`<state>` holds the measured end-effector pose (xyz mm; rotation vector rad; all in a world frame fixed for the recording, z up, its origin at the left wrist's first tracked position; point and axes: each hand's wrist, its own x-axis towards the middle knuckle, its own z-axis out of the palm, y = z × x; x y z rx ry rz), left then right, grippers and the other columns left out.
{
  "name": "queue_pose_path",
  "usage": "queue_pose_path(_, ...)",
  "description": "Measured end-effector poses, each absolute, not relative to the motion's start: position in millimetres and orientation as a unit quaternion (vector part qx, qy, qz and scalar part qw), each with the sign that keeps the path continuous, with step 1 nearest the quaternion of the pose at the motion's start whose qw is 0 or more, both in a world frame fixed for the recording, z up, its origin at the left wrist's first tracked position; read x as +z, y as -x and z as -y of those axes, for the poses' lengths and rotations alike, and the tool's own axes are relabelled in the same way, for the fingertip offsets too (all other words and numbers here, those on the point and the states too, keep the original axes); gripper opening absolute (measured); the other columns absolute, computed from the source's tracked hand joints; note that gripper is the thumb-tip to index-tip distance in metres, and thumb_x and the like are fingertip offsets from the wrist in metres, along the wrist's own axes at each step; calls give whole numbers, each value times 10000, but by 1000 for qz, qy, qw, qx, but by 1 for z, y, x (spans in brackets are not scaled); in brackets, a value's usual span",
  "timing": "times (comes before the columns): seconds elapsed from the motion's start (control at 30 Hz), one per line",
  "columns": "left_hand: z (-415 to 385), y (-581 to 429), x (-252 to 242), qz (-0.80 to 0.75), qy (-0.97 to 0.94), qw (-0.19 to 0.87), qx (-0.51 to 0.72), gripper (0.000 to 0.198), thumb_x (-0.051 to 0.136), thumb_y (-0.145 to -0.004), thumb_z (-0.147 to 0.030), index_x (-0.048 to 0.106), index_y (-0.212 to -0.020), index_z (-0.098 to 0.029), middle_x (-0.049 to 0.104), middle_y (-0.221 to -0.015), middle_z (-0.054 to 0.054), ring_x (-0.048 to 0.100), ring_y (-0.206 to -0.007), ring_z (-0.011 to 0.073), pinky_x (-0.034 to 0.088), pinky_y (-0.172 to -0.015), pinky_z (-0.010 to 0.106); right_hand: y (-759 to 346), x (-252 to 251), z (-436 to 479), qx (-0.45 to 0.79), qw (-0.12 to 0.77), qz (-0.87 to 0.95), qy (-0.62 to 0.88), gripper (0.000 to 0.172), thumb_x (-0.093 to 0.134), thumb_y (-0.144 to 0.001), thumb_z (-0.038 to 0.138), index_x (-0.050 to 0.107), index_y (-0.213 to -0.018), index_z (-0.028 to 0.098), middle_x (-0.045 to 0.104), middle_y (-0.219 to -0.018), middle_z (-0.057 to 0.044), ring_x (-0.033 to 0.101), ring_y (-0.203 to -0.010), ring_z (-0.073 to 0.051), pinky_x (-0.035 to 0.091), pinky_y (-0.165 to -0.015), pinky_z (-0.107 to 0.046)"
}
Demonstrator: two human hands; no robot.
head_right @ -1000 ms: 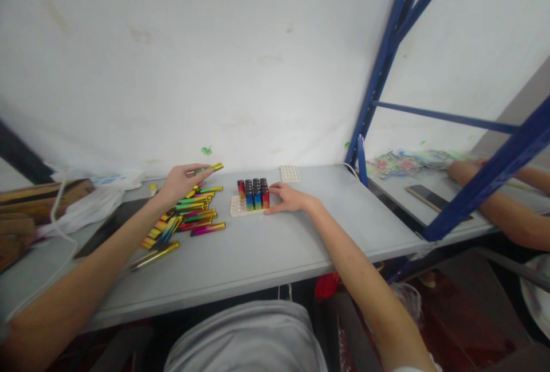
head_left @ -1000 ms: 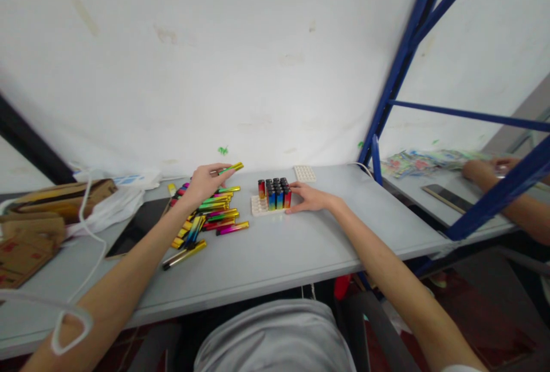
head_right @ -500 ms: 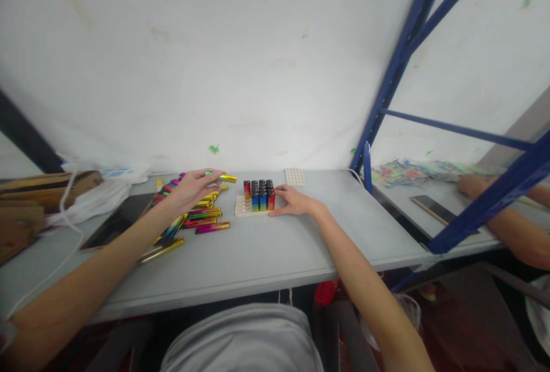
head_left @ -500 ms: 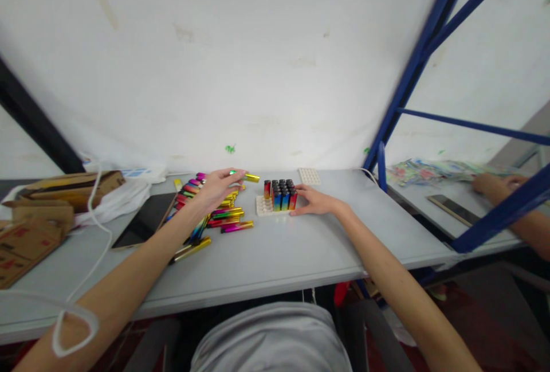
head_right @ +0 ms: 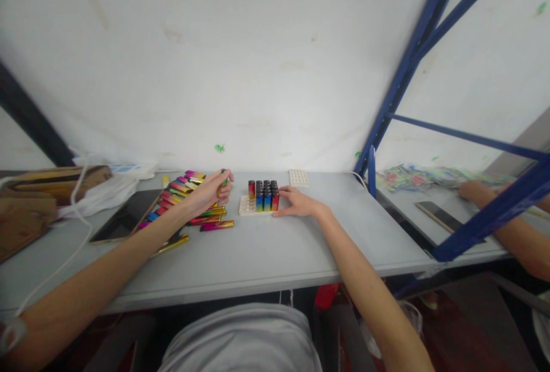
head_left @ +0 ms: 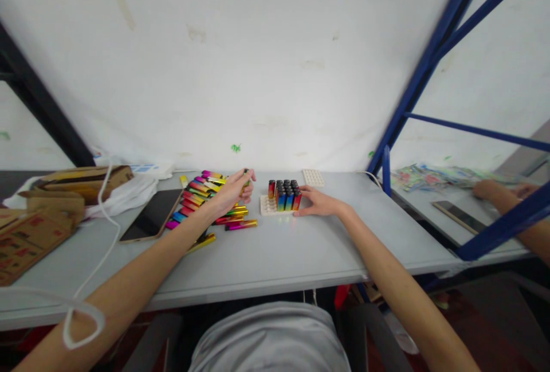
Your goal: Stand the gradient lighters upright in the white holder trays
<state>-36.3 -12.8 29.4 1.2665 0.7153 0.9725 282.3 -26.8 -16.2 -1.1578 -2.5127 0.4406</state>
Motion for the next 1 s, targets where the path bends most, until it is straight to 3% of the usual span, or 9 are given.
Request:
queue_pose_path(0.1,9,40,31,-333,-524,677,395,487,518,-942,-606,530,-711,-177,333,-560,-59,318,-439,84,299,-406,191,-282,-16,27,157,169,884,407,759,704,-843,691,609,-1410,196,512,-1517,-148,505,-1388,-338,379,-1215,-501)
queue_pose_path(0.27,6,42,32,-347,-516,682,386,440,399,-960,-474,455,-628,-191,310,-547,-43,294,-438,92,266,-409,189,-282,-15,27,158,162,886,404,777,693,-850,696,608,-1407,162,512,-1504,-171,500,-1392,-335,365,-1227,-484)
queue_pose_path(0.5,5,37,29,-391,-523,657,377,359,428,-886,-396,397,-583,-206,224,-532,-68,173,-390,69,125,-380,185,-282,-17,27,158,173,884,404,744,710,-842,688,624,-1389,191,524,-1495,-161,512,-1376,-343,379,-1212,-514)
queue_pose_path(0.7,4,40,28,-384,-534,657,368,256,455,-818,-332,413,-598,-208,222,-533,-71,149,-387,68,111,-376,189,-282,-17,27,159,176,885,401,763,690,-843,711,628,-1384,177,527,-1490,-172,513,-1374,-349,379,-1214,-511)
queue_pose_path(1.0,8,38,28,-363,-519,669,390,412,458,-912,-562,498,-725,-196,297,-570,-67,224,-411,71,167,-387,177,-281,-16,27,162,174,883,404,765,694,-845,703,618,-1399,182,523,-1498,-165,512,-1375,-344,375,-1217,-509)
